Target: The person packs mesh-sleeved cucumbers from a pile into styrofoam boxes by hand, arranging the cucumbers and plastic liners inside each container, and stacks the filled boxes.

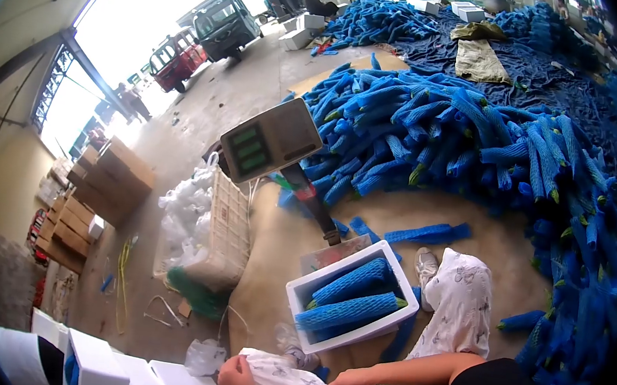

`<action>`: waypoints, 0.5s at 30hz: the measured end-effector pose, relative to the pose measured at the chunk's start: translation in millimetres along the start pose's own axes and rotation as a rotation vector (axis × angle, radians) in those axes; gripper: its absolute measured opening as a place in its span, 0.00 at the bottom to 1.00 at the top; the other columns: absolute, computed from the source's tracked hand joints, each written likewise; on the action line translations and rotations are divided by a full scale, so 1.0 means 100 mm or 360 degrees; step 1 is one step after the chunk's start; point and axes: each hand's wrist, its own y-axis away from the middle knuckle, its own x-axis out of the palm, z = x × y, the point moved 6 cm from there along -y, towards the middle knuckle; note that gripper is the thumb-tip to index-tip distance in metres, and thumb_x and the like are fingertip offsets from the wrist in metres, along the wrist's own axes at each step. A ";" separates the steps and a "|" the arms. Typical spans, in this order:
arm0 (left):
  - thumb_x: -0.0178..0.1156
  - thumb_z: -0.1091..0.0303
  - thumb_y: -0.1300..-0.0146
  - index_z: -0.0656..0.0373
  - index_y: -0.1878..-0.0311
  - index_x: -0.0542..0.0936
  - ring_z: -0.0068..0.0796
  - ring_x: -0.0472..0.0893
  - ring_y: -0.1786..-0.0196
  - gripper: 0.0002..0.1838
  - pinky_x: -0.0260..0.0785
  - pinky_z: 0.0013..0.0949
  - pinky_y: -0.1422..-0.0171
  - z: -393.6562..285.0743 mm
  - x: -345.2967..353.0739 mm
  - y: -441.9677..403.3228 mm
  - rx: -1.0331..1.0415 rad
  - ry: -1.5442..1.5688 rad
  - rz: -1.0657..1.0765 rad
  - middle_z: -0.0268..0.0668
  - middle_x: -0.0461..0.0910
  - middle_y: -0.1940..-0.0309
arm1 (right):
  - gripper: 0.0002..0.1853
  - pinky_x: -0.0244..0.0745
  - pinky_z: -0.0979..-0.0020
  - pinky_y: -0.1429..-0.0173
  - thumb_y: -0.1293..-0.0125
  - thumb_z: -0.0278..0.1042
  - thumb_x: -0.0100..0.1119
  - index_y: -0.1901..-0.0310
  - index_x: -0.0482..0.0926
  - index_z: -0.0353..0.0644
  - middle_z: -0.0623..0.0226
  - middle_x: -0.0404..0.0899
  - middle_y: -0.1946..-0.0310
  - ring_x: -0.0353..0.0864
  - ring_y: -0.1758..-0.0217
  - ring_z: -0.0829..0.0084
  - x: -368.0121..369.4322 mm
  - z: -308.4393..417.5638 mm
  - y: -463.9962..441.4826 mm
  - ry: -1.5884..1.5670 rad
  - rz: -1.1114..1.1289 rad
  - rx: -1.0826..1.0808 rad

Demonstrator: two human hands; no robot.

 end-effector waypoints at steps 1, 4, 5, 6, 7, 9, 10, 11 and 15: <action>0.59 0.64 0.42 0.58 0.68 0.84 0.44 0.80 0.67 0.09 0.71 0.41 0.61 -0.01 0.00 -0.01 0.0018 -0.0013 -0.0029 0.42 0.82 0.72 | 0.05 0.72 0.55 0.61 0.39 0.32 0.52 0.62 0.75 0.45 0.51 0.80 0.66 0.78 0.62 0.47 0.03 0.00 -0.01 0.0159 -0.0196 0.0077; 0.59 0.64 0.41 0.59 0.68 0.83 0.43 0.80 0.68 0.09 0.71 0.40 0.62 -0.15 -0.03 -0.01 0.0063 -0.0060 -0.0061 0.42 0.82 0.72 | 0.06 0.71 0.54 0.60 0.35 0.36 0.50 0.60 0.75 0.49 0.53 0.80 0.64 0.78 0.61 0.47 0.11 -0.03 -0.09 0.0082 -0.0871 -0.0089; 0.60 0.64 0.41 0.59 0.68 0.83 0.43 0.80 0.68 0.09 0.71 0.41 0.62 -0.20 -0.02 -0.01 0.0091 -0.0099 -0.0070 0.42 0.82 0.72 | 0.06 0.72 0.55 0.59 0.35 0.38 0.50 0.60 0.75 0.49 0.54 0.80 0.63 0.78 0.60 0.47 0.02 0.05 -0.12 -0.0045 -0.0957 -0.0008; 0.60 0.64 0.41 0.59 0.68 0.83 0.43 0.80 0.68 0.09 0.71 0.41 0.62 -0.19 0.01 0.00 0.0095 -0.0089 -0.0053 0.42 0.82 0.72 | 0.07 0.72 0.56 0.58 0.34 0.40 0.50 0.59 0.75 0.49 0.55 0.80 0.62 0.77 0.59 0.47 -0.08 0.14 -0.19 -0.0173 -0.1041 0.0072; 0.60 0.64 0.42 0.59 0.69 0.83 0.42 0.80 0.68 0.09 0.71 0.41 0.62 -0.18 0.03 0.00 0.0114 -0.0104 -0.0065 0.42 0.82 0.72 | 0.11 0.73 0.59 0.56 0.32 0.44 0.50 0.57 0.74 0.49 0.57 0.80 0.60 0.78 0.57 0.50 -0.13 0.16 -0.32 -0.0144 -0.1026 0.0099; 0.60 0.64 0.42 0.59 0.69 0.83 0.42 0.80 0.68 0.09 0.71 0.41 0.62 -0.17 0.01 -0.01 0.0142 -0.0127 -0.0078 0.42 0.82 0.72 | 0.12 0.73 0.60 0.55 0.33 0.45 0.51 0.55 0.73 0.48 0.58 0.80 0.60 0.78 0.56 0.51 -0.10 0.16 -0.25 -0.0226 -0.0958 0.0185; 0.60 0.64 0.42 0.59 0.68 0.83 0.43 0.80 0.68 0.09 0.71 0.41 0.62 -0.18 -0.04 0.00 0.0146 -0.0113 -0.0091 0.42 0.82 0.72 | 0.14 0.73 0.60 0.54 0.33 0.47 0.52 0.54 0.72 0.46 0.59 0.80 0.59 0.79 0.56 0.53 -0.07 0.15 -0.21 -0.0311 -0.0895 0.0272; 0.60 0.64 0.42 0.59 0.68 0.83 0.43 0.80 0.68 0.09 0.71 0.41 0.62 -0.25 -0.02 0.00 0.0168 -0.0071 -0.0092 0.42 0.82 0.72 | 0.18 0.73 0.61 0.53 0.35 0.48 0.55 0.52 0.71 0.45 0.58 0.80 0.59 0.79 0.56 0.54 -0.03 0.07 -0.12 -0.0291 -0.0859 0.0330; 0.55 0.60 0.35 0.58 0.59 0.83 0.47 0.81 0.60 0.13 0.72 0.43 0.56 -0.30 -0.07 0.01 0.0216 -0.0076 0.0110 0.44 0.83 0.64 | 0.11 0.73 0.56 0.56 0.41 0.35 0.55 0.58 0.78 0.42 0.51 0.80 0.63 0.79 0.60 0.53 0.16 -0.03 -0.01 -0.0038 -0.0340 0.0101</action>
